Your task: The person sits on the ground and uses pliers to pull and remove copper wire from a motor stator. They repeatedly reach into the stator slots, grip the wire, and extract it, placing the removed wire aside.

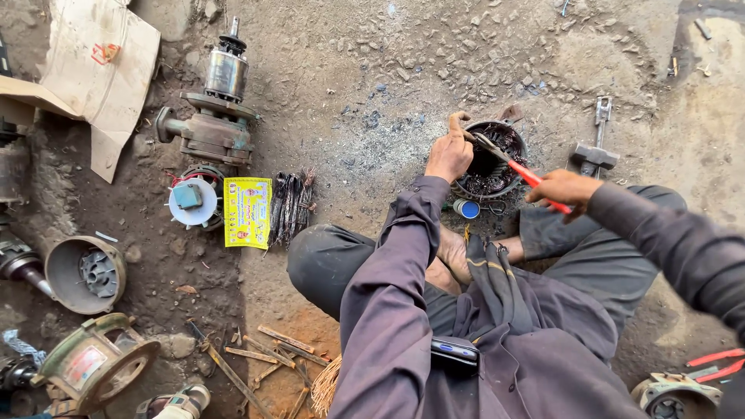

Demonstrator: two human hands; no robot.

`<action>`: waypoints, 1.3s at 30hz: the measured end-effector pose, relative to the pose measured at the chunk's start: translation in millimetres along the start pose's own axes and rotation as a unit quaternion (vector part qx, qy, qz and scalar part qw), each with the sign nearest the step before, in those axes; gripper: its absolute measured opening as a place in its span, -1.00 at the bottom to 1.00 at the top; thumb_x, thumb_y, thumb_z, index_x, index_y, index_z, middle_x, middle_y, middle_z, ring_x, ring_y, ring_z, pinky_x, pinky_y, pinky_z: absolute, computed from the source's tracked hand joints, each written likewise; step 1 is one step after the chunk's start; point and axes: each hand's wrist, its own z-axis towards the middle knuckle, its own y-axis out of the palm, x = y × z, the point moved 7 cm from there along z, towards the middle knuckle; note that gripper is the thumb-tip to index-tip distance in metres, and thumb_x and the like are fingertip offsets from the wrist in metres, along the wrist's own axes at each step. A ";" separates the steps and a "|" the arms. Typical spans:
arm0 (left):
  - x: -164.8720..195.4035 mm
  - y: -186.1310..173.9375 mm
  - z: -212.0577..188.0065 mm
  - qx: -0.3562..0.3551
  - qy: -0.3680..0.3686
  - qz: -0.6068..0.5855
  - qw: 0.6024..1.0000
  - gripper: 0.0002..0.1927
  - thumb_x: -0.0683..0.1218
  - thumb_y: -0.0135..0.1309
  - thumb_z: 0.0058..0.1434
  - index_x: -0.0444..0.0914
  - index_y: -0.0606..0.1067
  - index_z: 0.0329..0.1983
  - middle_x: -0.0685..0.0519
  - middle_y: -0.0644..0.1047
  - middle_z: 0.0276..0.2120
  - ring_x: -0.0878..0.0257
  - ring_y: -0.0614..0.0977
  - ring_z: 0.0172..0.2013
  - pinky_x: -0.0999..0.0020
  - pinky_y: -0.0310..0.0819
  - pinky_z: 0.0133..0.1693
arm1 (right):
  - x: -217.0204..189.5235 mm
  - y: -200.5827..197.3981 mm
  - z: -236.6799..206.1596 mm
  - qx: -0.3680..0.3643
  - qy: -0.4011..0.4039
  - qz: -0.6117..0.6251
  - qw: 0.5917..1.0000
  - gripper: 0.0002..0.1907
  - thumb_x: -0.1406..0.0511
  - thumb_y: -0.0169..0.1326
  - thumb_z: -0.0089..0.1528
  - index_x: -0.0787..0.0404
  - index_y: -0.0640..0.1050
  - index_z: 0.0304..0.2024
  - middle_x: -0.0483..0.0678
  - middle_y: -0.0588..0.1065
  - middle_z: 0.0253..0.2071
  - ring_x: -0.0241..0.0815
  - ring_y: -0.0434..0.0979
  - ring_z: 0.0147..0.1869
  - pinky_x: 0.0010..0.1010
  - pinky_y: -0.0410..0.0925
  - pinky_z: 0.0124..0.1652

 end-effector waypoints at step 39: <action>1.1 -9.4 -4.0 0.047 0.017 -0.093 0.994 -0.61 -0.15 -0.17 0.24 -0.17 0.16 0.14 -0.07 0.61 -0.25 -0.06 0.67 -0.42 0.06 0.47 -0.35 | 47.3 126.2 17.6 0.000 -0.148 0.457 0.877 -0.50 -0.03 0.15 0.23 0.20 0.54 0.01 -0.07 0.52 -0.29 -0.14 0.57 -0.28 -0.27 0.44 -0.30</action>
